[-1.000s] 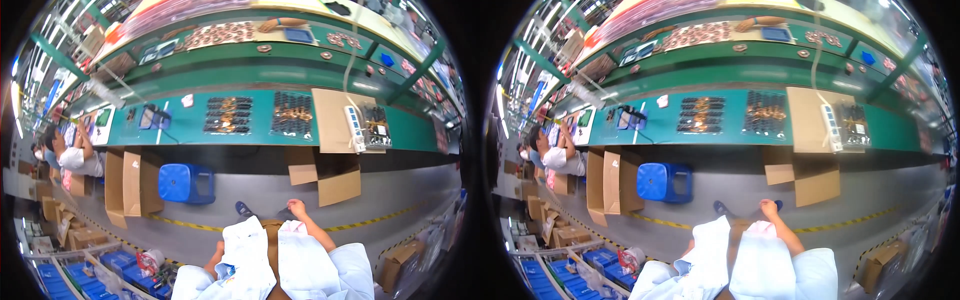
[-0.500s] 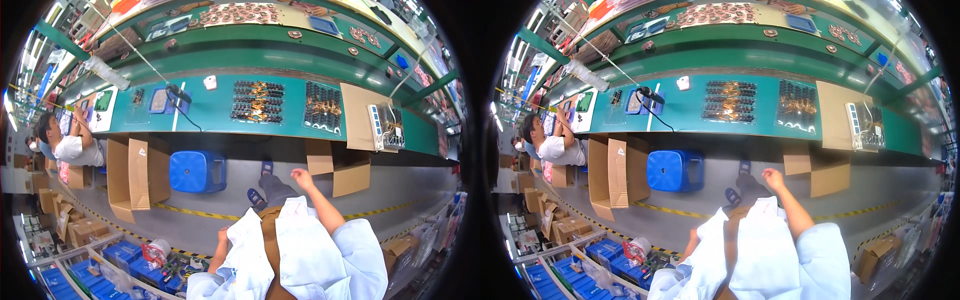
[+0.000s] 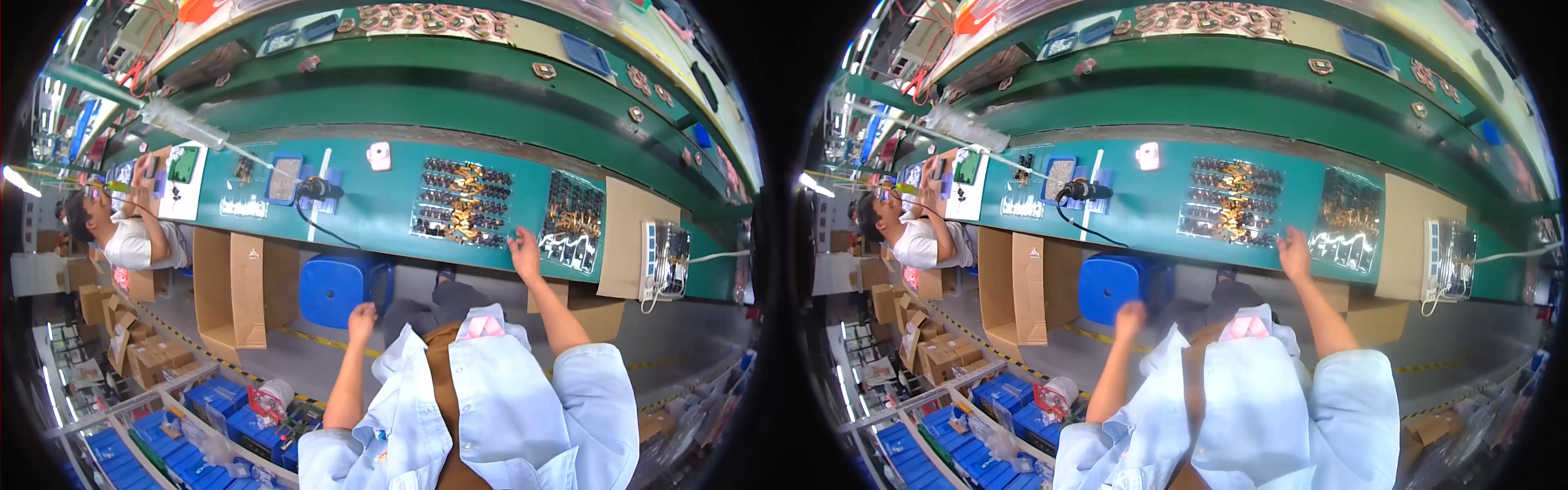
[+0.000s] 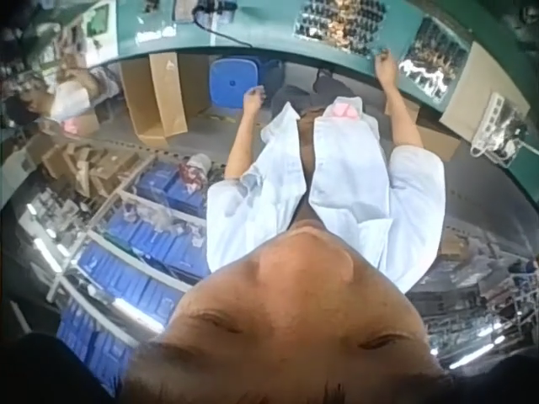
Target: The person assembles small electronic circuit board components into plastic housings by hand, then secures them with screws using an electric screwdriver.
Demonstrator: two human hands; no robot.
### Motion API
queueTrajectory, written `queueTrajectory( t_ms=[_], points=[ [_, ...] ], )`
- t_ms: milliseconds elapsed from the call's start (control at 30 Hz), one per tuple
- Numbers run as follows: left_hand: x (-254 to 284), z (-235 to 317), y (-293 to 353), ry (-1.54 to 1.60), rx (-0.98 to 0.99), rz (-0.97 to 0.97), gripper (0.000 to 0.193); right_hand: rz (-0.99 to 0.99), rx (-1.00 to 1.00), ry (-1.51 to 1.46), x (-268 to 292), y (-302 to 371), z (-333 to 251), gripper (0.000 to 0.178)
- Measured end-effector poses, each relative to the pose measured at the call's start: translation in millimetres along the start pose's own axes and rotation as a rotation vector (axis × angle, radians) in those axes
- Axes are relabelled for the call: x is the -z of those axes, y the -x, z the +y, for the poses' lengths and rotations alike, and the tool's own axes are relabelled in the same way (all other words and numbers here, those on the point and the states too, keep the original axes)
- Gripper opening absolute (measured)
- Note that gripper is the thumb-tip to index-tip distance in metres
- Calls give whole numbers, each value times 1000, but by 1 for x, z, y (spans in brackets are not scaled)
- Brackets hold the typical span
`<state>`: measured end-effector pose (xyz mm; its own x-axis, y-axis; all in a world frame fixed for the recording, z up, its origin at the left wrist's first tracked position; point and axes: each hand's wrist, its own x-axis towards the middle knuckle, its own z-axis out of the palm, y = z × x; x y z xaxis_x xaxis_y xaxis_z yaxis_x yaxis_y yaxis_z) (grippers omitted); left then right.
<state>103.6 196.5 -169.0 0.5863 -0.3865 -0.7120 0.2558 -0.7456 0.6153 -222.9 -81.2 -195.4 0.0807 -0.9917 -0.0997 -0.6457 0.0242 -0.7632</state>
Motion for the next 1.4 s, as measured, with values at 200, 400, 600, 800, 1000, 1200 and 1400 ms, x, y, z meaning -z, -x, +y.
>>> queueTrajectory(
  t_ms=[200,400,600,800,1000,1200,1400],
  points=[
    [-66,107,-36,-153,-254,-79,27,89,-132,9,-20,-28,1,34],
    [-113,149,-100,-314,-598,63,37,56,-332,-98,-32,-28,-22,31],
    [-127,163,-129,-498,-599,-109,45,174,-358,-7,-37,-17,-25,27],
    [-112,160,-116,-614,-707,-155,47,139,-404,62,-54,-7,-42,27],
    [-95,158,-117,-638,-783,-211,49,208,-452,17,-64,-1,-65,27],
    [-86,148,-113,-613,-771,-189,49,199,-429,-3,-66,0,-63,27],
    [-80,113,-75,-444,-805,-111,47,348,-343,-128,-78,10,-40,28]
  ],
)
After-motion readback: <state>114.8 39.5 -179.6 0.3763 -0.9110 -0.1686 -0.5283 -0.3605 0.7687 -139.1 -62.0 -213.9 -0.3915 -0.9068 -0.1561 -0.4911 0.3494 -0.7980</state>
